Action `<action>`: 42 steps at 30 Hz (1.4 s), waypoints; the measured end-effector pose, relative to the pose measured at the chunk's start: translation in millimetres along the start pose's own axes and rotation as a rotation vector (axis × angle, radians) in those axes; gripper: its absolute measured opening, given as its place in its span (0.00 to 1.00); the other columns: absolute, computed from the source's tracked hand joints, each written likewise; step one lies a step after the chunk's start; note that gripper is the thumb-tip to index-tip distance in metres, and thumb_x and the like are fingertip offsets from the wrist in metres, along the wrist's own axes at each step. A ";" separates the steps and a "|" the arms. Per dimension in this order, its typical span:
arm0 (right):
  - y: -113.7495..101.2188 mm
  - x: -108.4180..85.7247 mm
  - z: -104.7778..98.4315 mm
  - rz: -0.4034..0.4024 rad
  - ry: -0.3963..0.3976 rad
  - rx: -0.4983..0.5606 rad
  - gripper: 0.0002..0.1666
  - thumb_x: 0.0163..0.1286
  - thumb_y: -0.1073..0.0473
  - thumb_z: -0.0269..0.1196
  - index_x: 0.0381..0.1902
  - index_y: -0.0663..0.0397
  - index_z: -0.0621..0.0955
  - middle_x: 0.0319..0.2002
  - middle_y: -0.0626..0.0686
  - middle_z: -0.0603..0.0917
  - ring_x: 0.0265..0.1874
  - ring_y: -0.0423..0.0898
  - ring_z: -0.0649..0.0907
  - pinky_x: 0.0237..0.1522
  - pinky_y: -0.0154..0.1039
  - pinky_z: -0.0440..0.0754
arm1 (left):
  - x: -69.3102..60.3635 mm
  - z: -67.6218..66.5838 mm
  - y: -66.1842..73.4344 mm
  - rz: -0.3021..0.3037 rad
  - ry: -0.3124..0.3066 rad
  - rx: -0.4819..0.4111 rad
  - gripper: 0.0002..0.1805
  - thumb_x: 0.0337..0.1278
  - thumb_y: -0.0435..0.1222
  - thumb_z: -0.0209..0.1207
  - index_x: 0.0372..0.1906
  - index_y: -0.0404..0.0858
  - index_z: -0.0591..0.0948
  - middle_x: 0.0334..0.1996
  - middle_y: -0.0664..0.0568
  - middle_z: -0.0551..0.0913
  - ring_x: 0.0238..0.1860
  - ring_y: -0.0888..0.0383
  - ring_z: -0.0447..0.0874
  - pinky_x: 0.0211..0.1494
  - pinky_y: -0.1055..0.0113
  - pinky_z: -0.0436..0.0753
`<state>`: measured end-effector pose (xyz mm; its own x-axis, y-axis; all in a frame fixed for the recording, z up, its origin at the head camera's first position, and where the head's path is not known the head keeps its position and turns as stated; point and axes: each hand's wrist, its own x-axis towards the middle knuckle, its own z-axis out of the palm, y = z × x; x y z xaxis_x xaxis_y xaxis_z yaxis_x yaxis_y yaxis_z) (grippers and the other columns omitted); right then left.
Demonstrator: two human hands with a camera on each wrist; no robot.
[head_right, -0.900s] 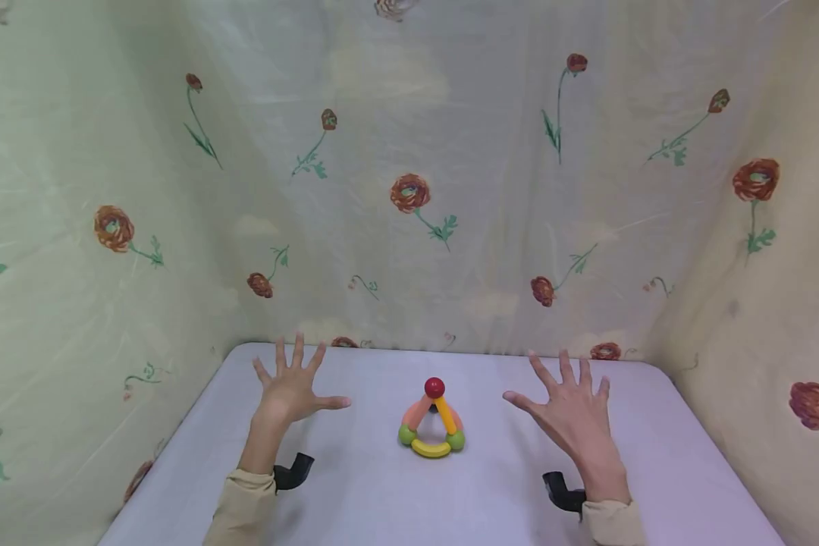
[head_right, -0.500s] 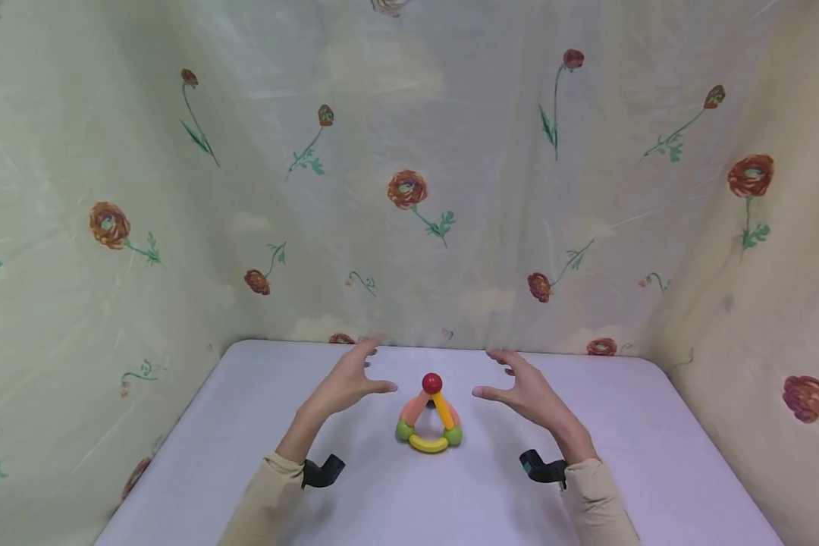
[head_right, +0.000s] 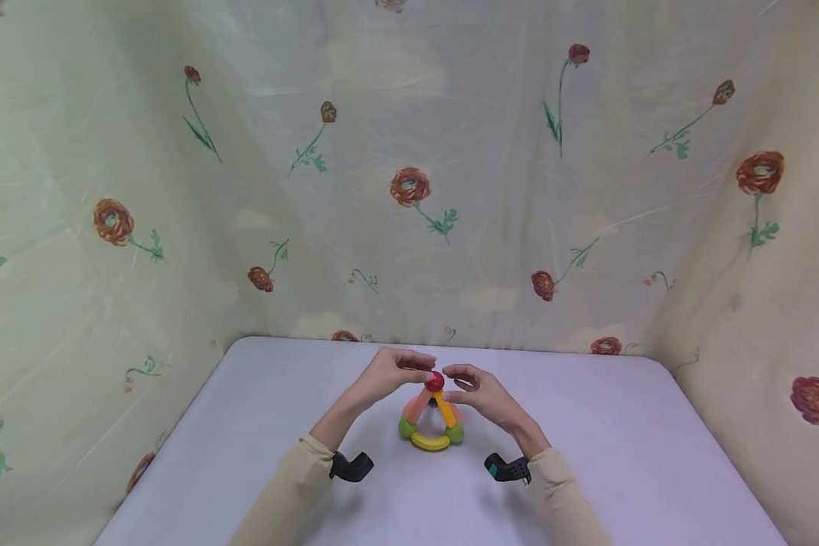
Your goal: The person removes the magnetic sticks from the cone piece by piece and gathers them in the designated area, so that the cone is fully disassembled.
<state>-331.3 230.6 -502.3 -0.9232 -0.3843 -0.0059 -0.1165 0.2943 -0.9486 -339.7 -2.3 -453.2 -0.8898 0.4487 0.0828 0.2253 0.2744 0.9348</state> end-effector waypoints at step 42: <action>10.4 1.4 38.0 -0.063 0.141 -0.039 0.22 0.64 0.54 0.66 0.55 0.54 0.79 0.55 0.54 0.81 0.61 0.54 0.76 0.63 0.50 0.73 | -2.9 6.3 -17.3 0.005 -0.020 0.012 0.18 0.53 0.43 0.69 0.50 0.46 0.85 0.44 0.58 0.86 0.43 0.61 0.82 0.50 0.64 0.82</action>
<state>-319.9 199.9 -524.2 -0.9557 -0.2768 0.1001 -0.1871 0.3089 -0.9325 -338.5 -3.1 -471.8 -0.8805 0.4673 0.0802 0.2346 0.2825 0.9301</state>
